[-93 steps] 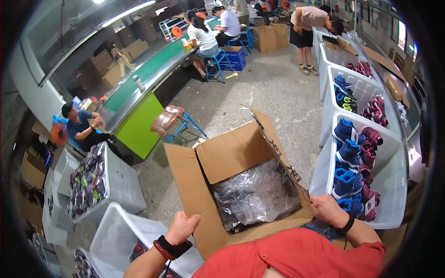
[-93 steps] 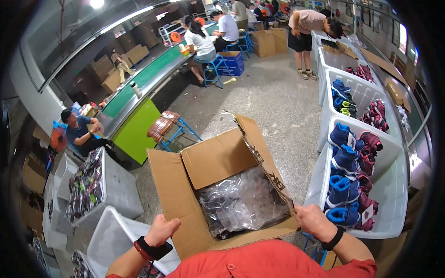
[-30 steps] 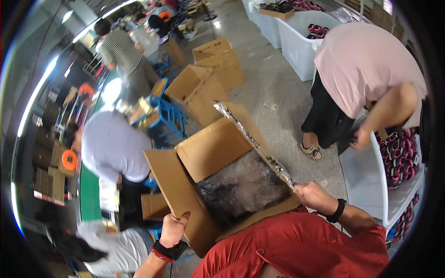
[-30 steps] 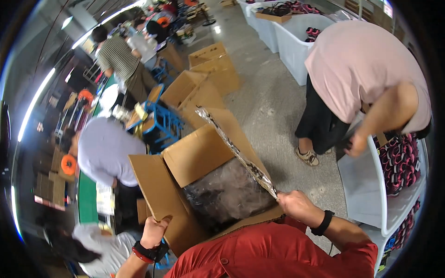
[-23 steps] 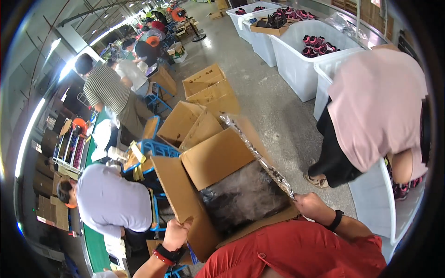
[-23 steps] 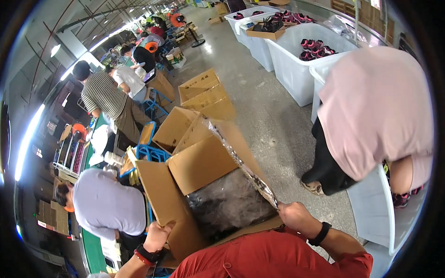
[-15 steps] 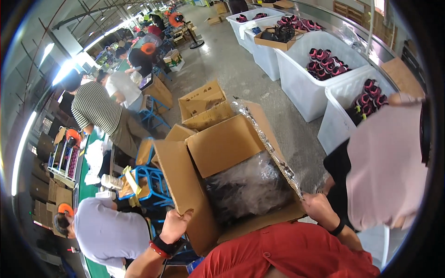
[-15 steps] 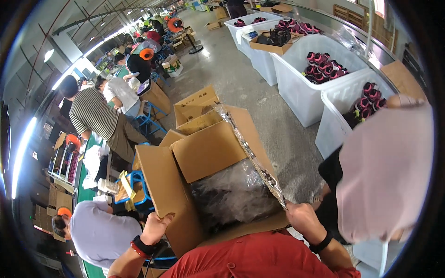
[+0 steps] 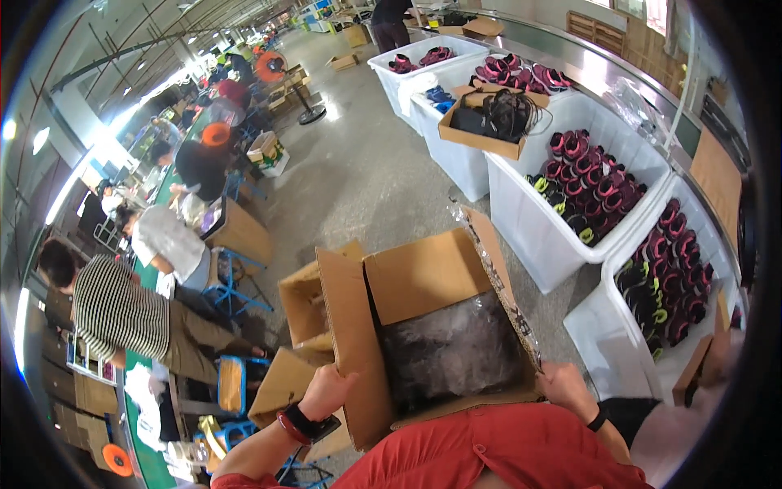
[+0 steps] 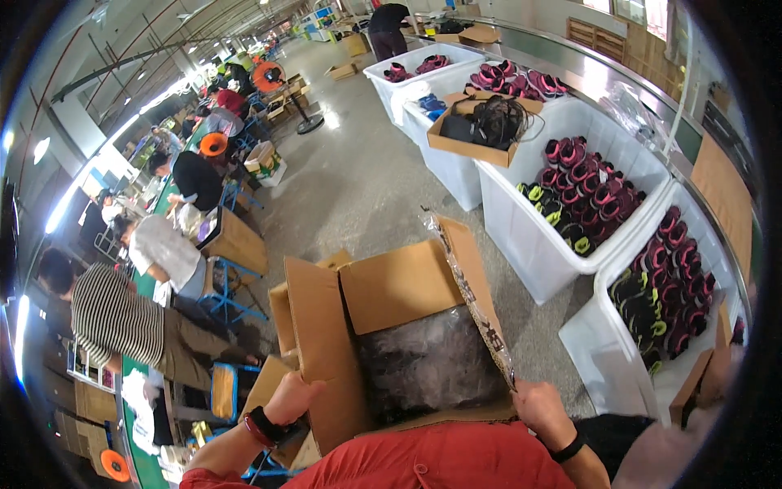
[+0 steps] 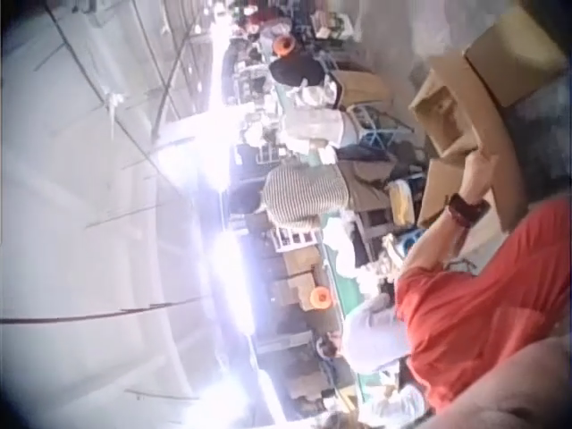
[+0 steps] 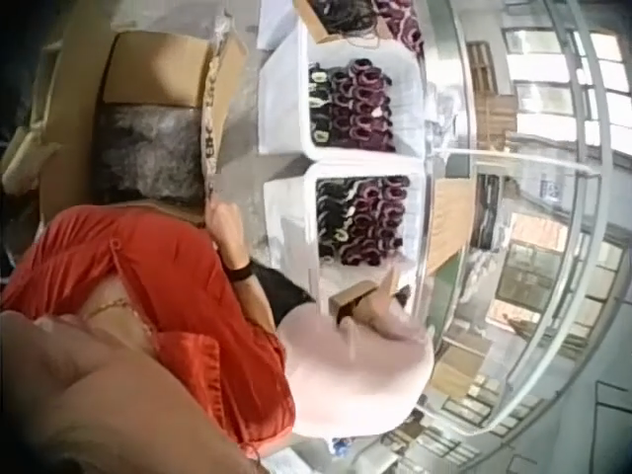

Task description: The recorder sorts through cardboard boxes containing black plastic shoe components and arranges them.

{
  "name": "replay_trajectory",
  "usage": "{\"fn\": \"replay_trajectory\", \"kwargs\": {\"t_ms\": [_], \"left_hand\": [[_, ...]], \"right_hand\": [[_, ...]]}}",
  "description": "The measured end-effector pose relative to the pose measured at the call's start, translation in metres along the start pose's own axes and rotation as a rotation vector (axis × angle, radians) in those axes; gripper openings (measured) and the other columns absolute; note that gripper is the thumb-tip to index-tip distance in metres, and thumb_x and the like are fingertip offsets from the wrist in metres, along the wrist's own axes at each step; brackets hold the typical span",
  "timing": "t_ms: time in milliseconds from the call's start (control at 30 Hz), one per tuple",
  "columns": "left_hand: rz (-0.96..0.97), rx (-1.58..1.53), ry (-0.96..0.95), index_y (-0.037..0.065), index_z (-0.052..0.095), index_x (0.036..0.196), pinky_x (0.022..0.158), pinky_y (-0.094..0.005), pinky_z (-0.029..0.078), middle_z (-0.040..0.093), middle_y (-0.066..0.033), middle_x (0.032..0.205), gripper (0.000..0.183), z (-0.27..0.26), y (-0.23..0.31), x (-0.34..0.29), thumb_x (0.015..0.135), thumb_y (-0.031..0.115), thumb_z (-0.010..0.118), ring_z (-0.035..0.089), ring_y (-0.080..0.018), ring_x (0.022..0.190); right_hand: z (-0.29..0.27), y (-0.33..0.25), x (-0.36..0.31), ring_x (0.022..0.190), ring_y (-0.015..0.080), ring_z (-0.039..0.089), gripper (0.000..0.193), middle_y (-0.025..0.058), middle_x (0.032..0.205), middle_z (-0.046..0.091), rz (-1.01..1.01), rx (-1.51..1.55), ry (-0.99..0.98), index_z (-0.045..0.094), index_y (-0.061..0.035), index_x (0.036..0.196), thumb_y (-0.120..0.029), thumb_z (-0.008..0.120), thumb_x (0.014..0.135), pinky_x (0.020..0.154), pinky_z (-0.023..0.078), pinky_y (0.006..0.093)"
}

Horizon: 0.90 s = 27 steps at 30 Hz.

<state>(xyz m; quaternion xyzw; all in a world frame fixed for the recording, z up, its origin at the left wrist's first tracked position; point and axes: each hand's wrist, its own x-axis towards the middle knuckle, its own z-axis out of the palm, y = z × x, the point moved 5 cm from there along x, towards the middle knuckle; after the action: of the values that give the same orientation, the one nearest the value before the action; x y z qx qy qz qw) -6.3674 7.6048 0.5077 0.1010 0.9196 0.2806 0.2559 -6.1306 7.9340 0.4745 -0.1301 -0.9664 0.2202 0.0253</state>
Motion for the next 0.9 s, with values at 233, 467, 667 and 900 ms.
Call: {"fn": "replay_trajectory", "kwargs": {"t_ms": [233,467,667,900], "left_hand": [[0.047,-0.217,0.042,-0.004,0.064,0.093,0.062,-0.0348,0.049,0.064,-0.0190,0.071,0.033,-0.036,0.035,0.188,0.079,0.025,0.057,0.064,-0.0248,0.067],[-0.048,-0.451,0.226,-0.004,0.064,0.098,0.065,-0.0311,0.049,0.067,-0.0127,0.079,0.027,-0.121,0.069,0.320,0.079,0.015,0.056,0.064,-0.0185,0.073],[-0.138,-0.451,0.286,-0.005,0.064,0.090,0.058,-0.0295,0.047,0.066,-0.0091,0.075,0.022,-0.203,0.083,0.490,0.079,0.011,0.055,0.060,-0.0129,0.066],[-0.160,-0.532,0.296,-0.007,0.063,0.086,0.055,-0.0301,0.045,0.063,-0.0102,0.066,0.023,-0.321,0.109,0.697,0.078,0.014,0.056,0.058,-0.0126,0.061]], "right_hand": [[-0.013,0.046,0.227,0.061,0.0390,0.057,0.014,0.0212,0.066,0.056,-0.072,0.081,-0.051,0.054,-0.0017,0.081,-0.014,0.048,0.083,0.054,0.045,0.0471],[-0.046,0.038,0.476,0.058,0.0383,0.056,0.014,0.0203,0.062,0.055,-0.234,0.076,-0.105,0.055,-0.0026,0.089,-0.013,0.047,0.084,0.050,0.044,0.0461],[-0.012,0.027,0.707,0.058,0.0384,0.056,0.013,0.0204,0.062,0.055,-0.349,0.090,-0.136,0.054,-0.0036,0.082,-0.016,0.049,0.082,0.051,0.044,0.0457],[0.000,0.001,0.957,0.058,0.0401,0.054,0.014,0.0218,0.061,0.053,-0.344,0.178,-0.206,0.055,-0.0046,0.077,-0.018,0.052,0.081,0.051,0.042,0.0470]]}}
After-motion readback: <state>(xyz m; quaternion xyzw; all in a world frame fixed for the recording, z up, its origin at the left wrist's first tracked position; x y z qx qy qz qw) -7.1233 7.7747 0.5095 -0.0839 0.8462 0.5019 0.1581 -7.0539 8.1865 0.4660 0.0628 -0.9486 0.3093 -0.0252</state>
